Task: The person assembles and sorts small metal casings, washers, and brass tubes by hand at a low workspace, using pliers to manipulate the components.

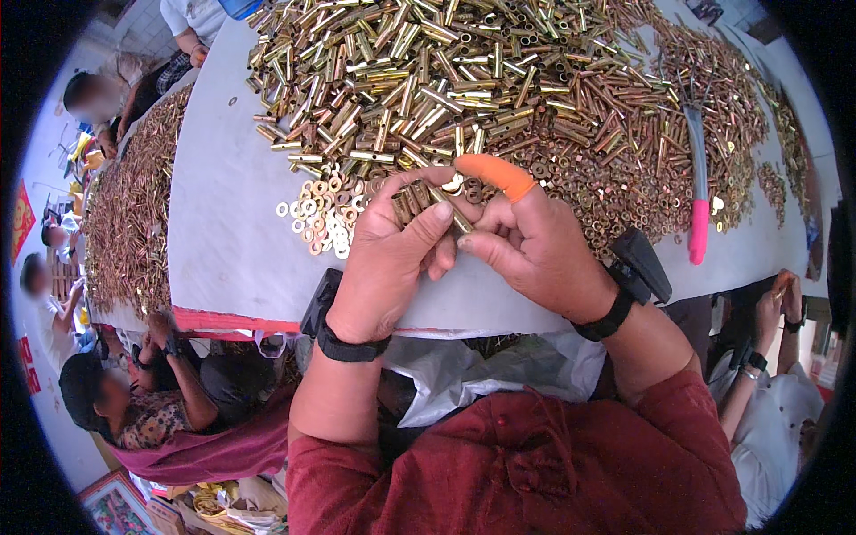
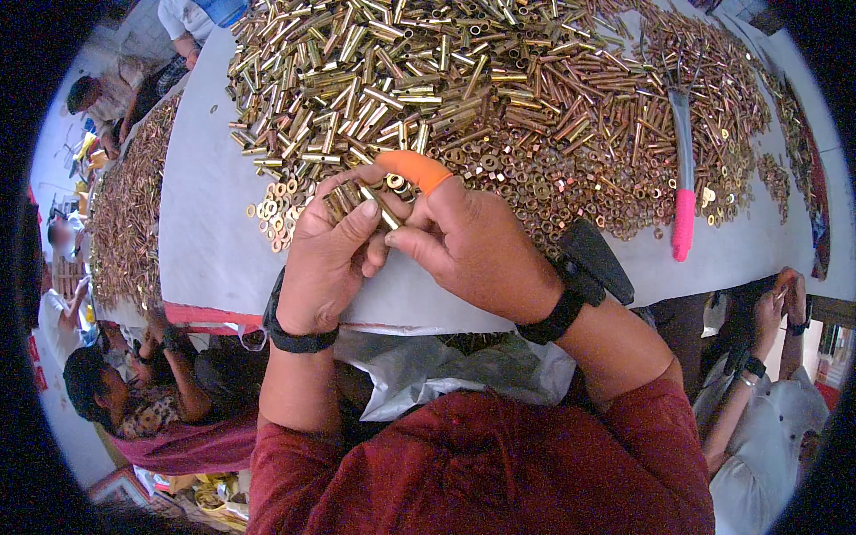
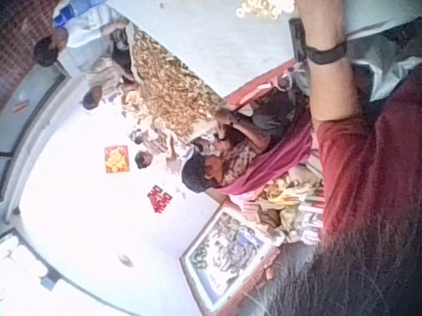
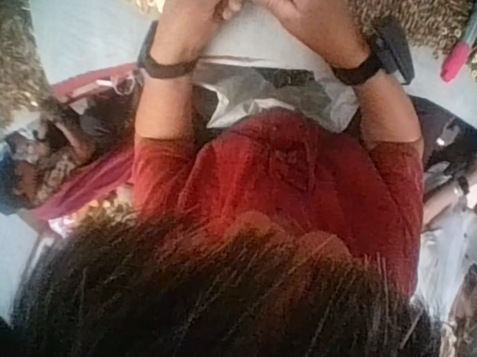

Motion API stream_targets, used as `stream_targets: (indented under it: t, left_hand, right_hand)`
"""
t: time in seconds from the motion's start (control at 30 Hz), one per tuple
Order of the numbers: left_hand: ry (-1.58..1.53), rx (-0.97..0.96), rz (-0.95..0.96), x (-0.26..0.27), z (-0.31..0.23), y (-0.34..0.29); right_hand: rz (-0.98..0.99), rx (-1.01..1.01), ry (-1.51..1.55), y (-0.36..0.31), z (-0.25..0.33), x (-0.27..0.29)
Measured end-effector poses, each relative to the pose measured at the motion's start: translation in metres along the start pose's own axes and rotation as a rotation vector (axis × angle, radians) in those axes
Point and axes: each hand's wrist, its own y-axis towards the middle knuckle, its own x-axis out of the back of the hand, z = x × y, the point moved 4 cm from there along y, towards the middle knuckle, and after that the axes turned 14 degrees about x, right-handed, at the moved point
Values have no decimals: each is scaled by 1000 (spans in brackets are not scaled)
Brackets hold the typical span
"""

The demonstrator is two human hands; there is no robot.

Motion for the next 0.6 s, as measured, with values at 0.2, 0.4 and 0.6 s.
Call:
stream_targets:
  t: [0.2,0.4,0.6]
  left_hand:
    - [-82,6,10,4,3,-1]
    - [-16,71,-2,3,-1,-3]
    - [144,77,-123,9,4,0]
  right_hand:
    - [117,-16,-256,-3,-8,8]
    - [309,122,-735,-7,-4,1]
    - [208,205,-765,-8,-1,10]
